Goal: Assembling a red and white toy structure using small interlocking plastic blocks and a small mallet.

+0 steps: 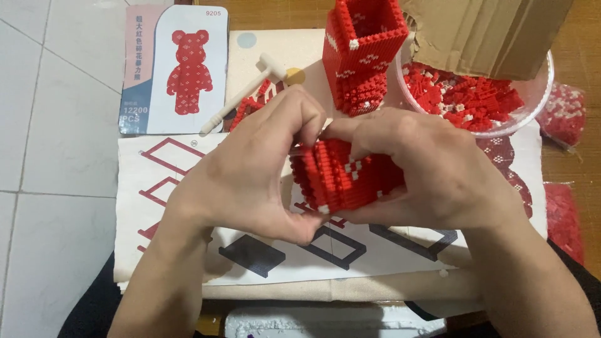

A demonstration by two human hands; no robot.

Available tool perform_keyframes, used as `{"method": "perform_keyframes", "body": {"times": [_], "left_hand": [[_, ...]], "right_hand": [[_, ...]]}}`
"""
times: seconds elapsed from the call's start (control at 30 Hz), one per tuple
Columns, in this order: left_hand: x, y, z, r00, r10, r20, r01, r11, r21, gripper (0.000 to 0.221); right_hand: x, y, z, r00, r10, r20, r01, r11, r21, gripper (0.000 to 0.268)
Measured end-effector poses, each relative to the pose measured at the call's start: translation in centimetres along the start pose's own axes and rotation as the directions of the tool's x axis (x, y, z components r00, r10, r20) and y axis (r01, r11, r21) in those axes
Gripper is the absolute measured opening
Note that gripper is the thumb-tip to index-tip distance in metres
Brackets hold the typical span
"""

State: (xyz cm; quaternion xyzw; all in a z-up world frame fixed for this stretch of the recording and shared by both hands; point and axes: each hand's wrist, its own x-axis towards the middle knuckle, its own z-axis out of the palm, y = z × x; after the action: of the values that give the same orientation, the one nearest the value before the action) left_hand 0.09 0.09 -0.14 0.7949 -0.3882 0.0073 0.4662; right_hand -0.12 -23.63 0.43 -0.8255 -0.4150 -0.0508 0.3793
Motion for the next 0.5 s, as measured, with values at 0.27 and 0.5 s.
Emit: {"method": "perform_keyframes", "body": {"times": [0.27, 0.5], "left_hand": [[-0.2, 0.4, -0.6, 0.999, 0.013, -0.046, -0.014, 0.999, -0.033, 0.059], [-1.2, -0.7, -2.9, 0.976, 0.083, -0.203, -0.172, 0.864, -0.473, 0.034]], "right_hand": [[-0.8, 1.1, -0.4, 0.982, -0.069, -0.178, 0.049, 0.992, -0.115, 0.079], [1.4, 4.1, 0.9, 0.877, -0.389, -0.284, 0.398, 0.917, -0.027, 0.054]]}}
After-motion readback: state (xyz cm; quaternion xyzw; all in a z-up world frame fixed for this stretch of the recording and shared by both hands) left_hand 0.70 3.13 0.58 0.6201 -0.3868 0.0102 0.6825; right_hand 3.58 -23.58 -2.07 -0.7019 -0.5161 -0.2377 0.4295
